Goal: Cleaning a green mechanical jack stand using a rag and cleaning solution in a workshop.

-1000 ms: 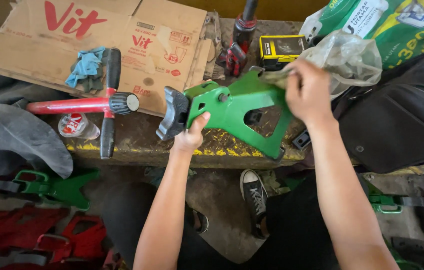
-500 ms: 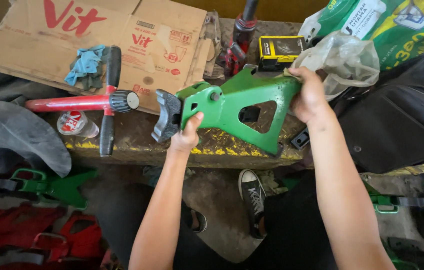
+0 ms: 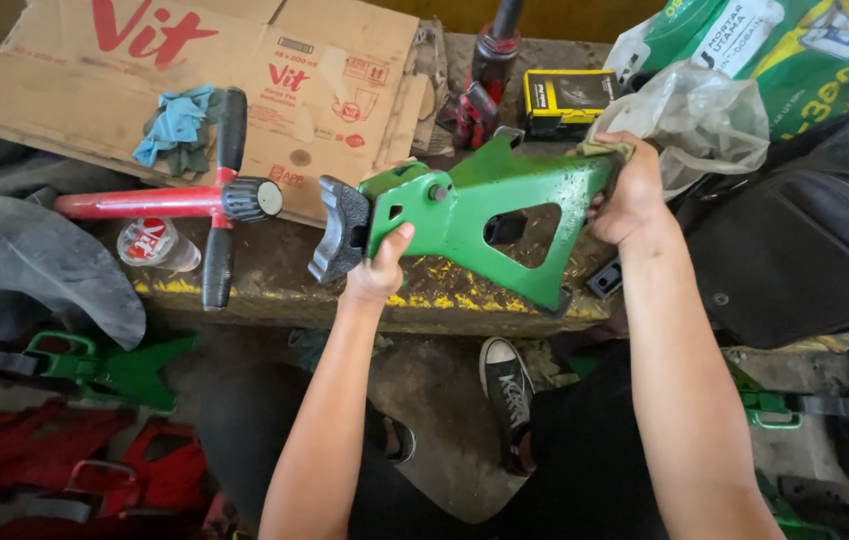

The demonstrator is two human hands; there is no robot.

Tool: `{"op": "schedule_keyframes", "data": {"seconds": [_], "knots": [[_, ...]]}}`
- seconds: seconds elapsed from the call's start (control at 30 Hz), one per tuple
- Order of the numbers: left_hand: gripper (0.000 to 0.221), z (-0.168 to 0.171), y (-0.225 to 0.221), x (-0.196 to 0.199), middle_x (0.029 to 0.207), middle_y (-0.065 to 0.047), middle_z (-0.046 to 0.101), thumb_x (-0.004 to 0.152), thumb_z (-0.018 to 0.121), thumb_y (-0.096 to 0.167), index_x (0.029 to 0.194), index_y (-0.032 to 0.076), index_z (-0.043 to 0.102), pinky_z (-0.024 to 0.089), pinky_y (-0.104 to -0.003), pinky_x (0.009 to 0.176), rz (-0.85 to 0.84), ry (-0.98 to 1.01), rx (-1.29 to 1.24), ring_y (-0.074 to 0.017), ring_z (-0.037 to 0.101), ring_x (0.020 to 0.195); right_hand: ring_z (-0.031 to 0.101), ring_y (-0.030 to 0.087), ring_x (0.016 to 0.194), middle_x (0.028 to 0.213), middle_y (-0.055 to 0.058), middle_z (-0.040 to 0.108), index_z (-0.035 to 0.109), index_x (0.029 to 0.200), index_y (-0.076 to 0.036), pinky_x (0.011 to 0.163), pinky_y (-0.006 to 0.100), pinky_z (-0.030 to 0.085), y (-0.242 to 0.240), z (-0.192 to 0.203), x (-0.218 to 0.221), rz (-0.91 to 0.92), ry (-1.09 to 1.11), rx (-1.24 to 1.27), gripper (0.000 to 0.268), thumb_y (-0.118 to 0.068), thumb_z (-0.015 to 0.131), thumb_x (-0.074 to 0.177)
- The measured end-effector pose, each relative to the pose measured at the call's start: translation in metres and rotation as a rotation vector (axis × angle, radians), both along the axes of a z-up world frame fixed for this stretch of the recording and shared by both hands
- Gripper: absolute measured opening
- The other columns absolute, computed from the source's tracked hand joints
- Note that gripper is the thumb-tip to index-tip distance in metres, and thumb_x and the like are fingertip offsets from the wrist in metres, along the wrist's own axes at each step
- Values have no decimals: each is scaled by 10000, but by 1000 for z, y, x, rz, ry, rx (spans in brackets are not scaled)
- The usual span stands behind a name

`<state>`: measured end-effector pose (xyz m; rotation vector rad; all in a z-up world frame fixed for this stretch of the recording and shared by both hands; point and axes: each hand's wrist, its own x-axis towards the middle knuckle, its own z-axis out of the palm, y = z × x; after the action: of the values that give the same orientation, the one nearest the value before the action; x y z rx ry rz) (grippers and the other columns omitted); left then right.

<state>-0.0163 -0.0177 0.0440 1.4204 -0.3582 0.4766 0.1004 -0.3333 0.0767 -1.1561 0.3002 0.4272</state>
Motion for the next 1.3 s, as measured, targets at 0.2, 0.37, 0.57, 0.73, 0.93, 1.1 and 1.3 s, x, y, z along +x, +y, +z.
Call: {"op": "schedule_keyframes", "data": {"seconds": [0.2, 0.37, 0.57, 0.73, 0.93, 1.1, 1.3], "knots": [[397, -26, 4, 3, 1268, -89, 633, 986, 612, 186, 1348, 23, 593, 489, -368, 1056, 32, -19, 13, -227, 590, 1184, 684, 240, 861, 940, 71, 705, 667, 976, -98, 798, 393, 595, 6, 6, -2, -59, -22, 117, 295, -350, 516, 945], [446, -4, 0, -1, 1286, -87, 628, 970, 603, 192, 1376, 11, 573, 485, -363, 1063, 20, -4, 20, -219, 588, 1189, 674, 229, 904, 975, 58, 703, 679, 1040, -104, 838, 397, 584, -7, -5, 5, -35, -34, 128, 304, -347, 504, 989], [498, 21, -9, -4, 1362, -94, 589, 973, 599, 185, 1435, 13, 527, 445, -364, 1138, -1, -60, 65, -226, 561, 1285, 646, 229, 859, 922, 49, 676, 653, 1007, -115, 798, 398, 562, -8, -10, 9, -70, -42, -37, 319, -390, 492, 979], [488, 18, -11, -5, 1369, -98, 597, 974, 590, 172, 1431, 11, 535, 453, -361, 1129, 0, -16, 53, -228, 571, 1283, 636, 218, 922, 961, 46, 680, 660, 1033, -123, 830, 394, 539, -13, -10, 6, -106, -109, -170, 336, -399, 485, 956], [454, -7, -3, 1, 1336, -93, 620, 970, 585, 161, 1397, 8, 562, 468, -375, 1096, 17, -39, 35, -226, 585, 1240, 656, 215, 1024, 1059, 87, 708, 669, 1081, -50, 919, 355, 493, -2, 17, -20, -236, -505, -940, 368, -404, 587, 1026], [404, -51, 6, 11, 1280, -99, 666, 980, 596, 188, 1330, -12, 615, 498, -396, 1069, 73, 74, -31, -242, 619, 1197, 614, 176, 959, 1058, 141, 697, 626, 1152, 59, 920, 342, 488, -3, 18, -19, -106, -768, -950, 479, -410, 577, 1066], [475, -19, 0, 4, 1344, -100, 623, 963, 606, 204, 1389, -1, 556, 454, -388, 1122, 38, 24, -72, -236, 583, 1263, 571, 175, 894, 991, 146, 685, 666, 1104, 47, 883, 354, 471, -2, 20, -19, 33, -535, -923, 521, -440, 482, 1123]]}}
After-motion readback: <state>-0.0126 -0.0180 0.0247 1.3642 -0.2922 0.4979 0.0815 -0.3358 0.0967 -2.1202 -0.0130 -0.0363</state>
